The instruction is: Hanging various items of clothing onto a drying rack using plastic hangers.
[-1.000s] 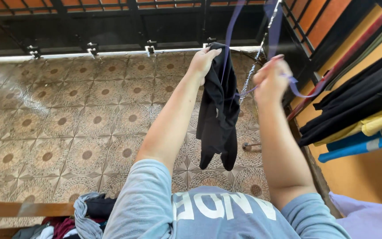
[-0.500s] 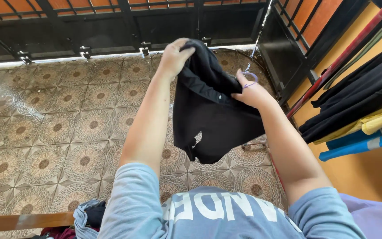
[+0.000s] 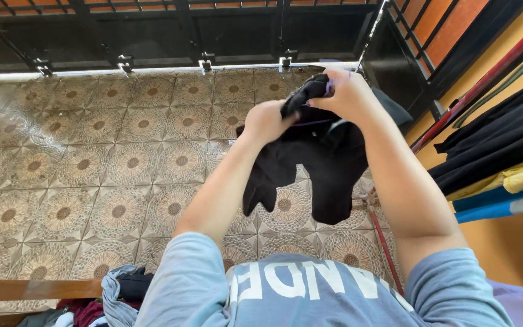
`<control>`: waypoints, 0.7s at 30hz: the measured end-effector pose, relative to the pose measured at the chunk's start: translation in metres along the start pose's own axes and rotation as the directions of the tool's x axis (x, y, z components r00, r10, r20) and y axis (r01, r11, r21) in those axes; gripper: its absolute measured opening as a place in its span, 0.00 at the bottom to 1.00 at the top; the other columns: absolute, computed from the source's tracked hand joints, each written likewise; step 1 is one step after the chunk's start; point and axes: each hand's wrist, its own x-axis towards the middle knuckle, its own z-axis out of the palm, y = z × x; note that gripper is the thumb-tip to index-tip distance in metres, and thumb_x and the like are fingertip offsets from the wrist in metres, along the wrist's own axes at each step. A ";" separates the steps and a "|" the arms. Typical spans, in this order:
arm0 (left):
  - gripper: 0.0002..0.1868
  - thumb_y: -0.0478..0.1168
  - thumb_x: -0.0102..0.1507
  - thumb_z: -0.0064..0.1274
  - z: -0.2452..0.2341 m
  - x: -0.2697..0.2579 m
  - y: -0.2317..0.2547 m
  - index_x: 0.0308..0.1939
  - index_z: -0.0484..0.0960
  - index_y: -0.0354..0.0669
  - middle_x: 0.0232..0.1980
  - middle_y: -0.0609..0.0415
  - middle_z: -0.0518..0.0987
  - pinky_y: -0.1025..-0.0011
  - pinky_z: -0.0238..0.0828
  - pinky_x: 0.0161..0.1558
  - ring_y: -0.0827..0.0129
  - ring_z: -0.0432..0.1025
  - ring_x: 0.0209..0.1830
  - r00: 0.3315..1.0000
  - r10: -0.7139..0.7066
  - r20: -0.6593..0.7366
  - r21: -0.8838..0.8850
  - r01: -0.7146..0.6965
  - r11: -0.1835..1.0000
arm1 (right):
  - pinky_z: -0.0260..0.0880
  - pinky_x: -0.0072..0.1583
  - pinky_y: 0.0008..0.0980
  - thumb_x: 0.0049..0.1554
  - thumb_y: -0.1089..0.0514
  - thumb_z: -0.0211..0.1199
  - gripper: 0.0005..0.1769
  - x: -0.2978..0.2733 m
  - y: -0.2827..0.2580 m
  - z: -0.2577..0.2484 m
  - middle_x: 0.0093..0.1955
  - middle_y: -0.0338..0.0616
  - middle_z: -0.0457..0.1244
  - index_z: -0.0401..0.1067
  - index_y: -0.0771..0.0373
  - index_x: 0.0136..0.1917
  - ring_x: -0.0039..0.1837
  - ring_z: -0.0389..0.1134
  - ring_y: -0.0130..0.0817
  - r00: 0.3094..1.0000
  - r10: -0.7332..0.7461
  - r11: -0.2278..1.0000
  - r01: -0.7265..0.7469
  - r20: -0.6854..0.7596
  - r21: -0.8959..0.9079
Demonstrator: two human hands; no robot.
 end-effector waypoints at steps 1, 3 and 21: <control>0.23 0.62 0.56 0.45 -0.003 -0.002 0.002 0.42 0.73 0.49 0.40 0.51 0.76 0.59 0.65 0.48 0.56 0.69 0.48 1.000 -0.002 0.001 -0.005 0.002 1.000 | 0.61 0.43 0.44 0.38 0.45 0.70 0.23 -0.009 -0.006 -0.014 0.31 0.46 0.61 0.67 0.55 0.43 0.44 0.64 0.50 1.000 0.001 1.000 -0.001 0.004 -0.003; 0.07 0.46 0.55 0.49 -0.016 0.004 0.009 0.28 0.76 0.49 0.26 0.58 0.77 0.66 0.63 0.26 0.61 0.71 0.25 0.949 0.098 -0.299 0.067 -0.081 0.994 | 0.64 0.44 0.29 0.37 0.69 0.72 0.43 -0.022 -0.019 -0.047 0.45 0.50 0.64 0.55 0.62 0.63 0.50 0.67 0.38 0.955 -0.226 0.938 0.267 -0.193 0.221; 0.05 0.36 0.52 0.49 0.011 0.005 -0.081 0.26 0.68 0.51 0.23 0.59 0.74 0.73 0.65 0.17 0.69 0.69 0.17 0.890 0.426 -0.161 0.733 -0.181 0.656 | 0.64 0.38 0.22 0.50 0.66 0.61 0.06 -0.040 0.142 -0.061 0.32 0.44 0.62 0.71 0.69 0.43 0.32 0.62 0.29 0.915 0.382 0.829 -0.402 0.131 0.389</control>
